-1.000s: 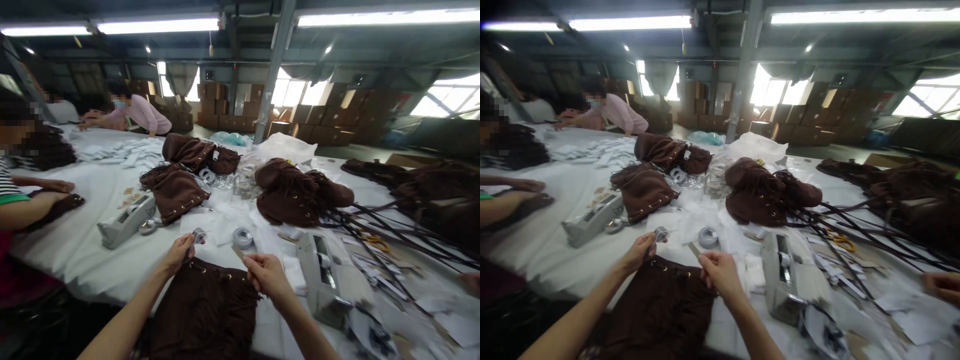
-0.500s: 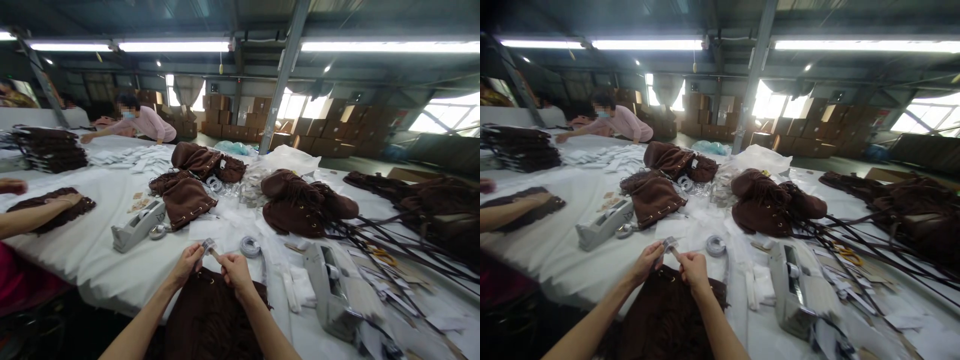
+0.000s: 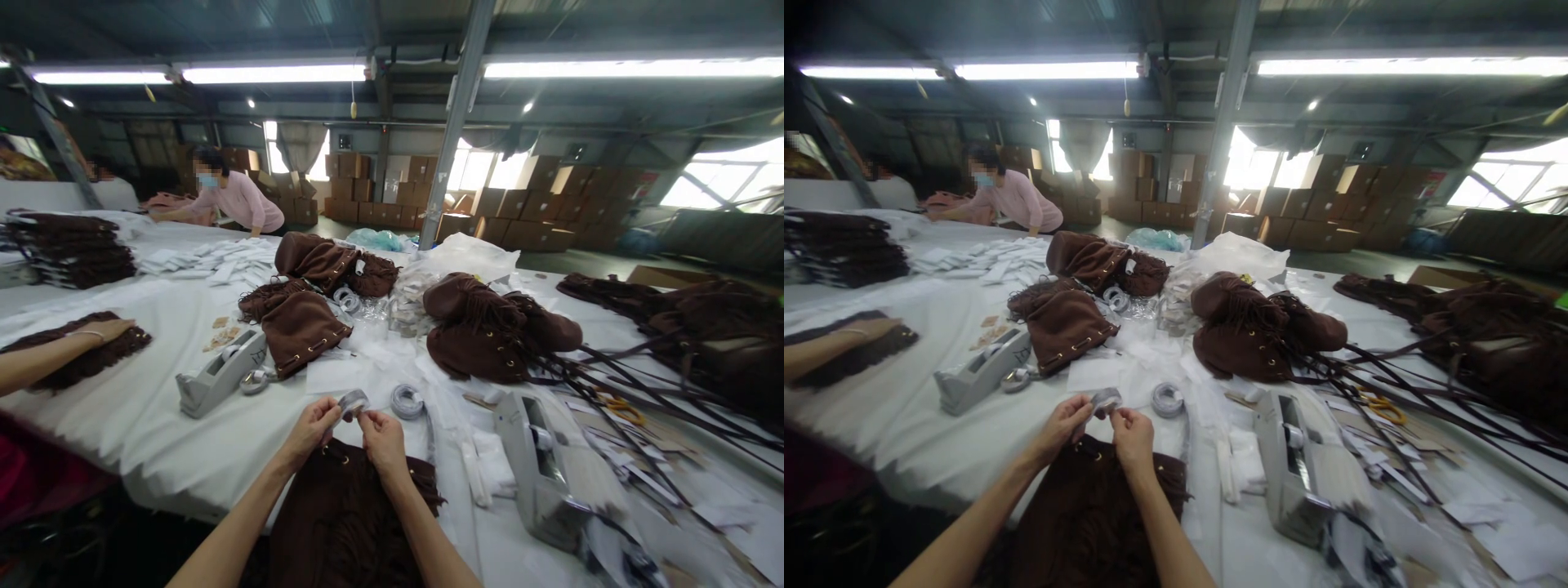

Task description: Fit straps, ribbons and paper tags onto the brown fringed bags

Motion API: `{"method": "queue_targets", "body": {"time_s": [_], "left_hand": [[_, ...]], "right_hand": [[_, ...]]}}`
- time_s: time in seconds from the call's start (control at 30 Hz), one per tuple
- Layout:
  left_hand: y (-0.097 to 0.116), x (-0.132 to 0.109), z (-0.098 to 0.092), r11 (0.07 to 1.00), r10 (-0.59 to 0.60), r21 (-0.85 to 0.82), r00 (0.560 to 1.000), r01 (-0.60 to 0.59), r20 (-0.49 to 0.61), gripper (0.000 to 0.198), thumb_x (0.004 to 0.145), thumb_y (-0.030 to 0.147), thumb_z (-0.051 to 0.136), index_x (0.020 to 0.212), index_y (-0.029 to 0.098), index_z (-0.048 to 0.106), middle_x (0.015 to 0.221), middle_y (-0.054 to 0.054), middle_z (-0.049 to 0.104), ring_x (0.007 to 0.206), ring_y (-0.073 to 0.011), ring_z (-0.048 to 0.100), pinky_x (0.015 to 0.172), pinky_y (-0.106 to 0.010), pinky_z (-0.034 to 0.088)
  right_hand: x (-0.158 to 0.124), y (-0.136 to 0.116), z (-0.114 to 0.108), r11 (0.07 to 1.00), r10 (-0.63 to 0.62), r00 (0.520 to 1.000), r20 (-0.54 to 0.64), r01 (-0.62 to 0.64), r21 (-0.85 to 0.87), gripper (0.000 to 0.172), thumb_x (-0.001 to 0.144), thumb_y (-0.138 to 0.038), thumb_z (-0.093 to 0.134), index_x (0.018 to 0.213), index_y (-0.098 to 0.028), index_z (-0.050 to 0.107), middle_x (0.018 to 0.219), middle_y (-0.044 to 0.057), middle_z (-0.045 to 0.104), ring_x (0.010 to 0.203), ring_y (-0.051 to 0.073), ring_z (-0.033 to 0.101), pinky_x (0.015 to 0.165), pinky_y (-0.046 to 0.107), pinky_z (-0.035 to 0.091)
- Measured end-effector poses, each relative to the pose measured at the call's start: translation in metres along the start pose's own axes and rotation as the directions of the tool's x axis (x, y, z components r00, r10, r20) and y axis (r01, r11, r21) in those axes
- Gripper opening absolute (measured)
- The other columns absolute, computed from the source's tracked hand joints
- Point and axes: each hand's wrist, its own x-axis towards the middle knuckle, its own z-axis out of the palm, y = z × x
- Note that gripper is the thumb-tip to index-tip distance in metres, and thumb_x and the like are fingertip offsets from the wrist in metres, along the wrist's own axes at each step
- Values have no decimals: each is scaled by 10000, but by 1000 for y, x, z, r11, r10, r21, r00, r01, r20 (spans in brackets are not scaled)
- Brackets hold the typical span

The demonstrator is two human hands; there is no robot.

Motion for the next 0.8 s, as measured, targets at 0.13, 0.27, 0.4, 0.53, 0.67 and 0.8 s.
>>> {"method": "queue_targets", "body": {"time_s": [0.13,0.27,0.4,0.53,0.67,0.8], "left_hand": [[-4,6,0,1000,-3,-8,1000,3,23,374,759,514,644,762,172,491,574,94,362,379,-27,290,351,-164,253],[-6,9,-3,1000,-5,-13,998,6,55,372,775,517,625,764,174,480,613,86,389,383,-19,275,342,-155,256],[-4,10,-8,999,1,-36,996,2,94,332,803,481,613,889,194,468,732,59,515,384,-12,285,334,-151,236],[6,9,-9,999,-40,-26,976,47,214,406,826,463,597,1101,194,467,857,-5,601,371,-10,306,342,-170,228],[15,8,-6,995,-99,54,954,87,284,387,841,501,565,1036,169,519,748,6,583,411,-32,386,378,-168,253],[12,7,-9,977,-211,99,941,191,265,462,843,577,512,1079,180,484,544,41,531,448,-101,509,408,-169,291]], "right_hand": [[5,0,-2,999,-31,999,35,32,-10,494,719,-626,576,834,-150,642,404,-71,440,331,63,324,367,193,219],[6,-3,-4,998,-61,994,90,62,-6,490,724,-631,575,825,-155,636,410,-81,419,333,54,308,370,187,213],[8,-6,-7,996,-87,988,127,87,8,478,734,-615,583,824,-148,629,405,-94,381,340,45,278,375,180,203],[11,-6,-10,996,-91,985,147,90,18,450,730,-595,605,795,-149,611,406,-93,382,349,44,288,378,177,202],[8,-3,-5,996,-85,982,168,82,28,426,717,-569,627,774,-148,608,434,-76,431,356,49,321,375,181,209],[-1,0,3,997,-72,978,194,66,35,430,752,-577,573,774,-148,604,412,-71,430,341,59,321,372,190,222]]}}
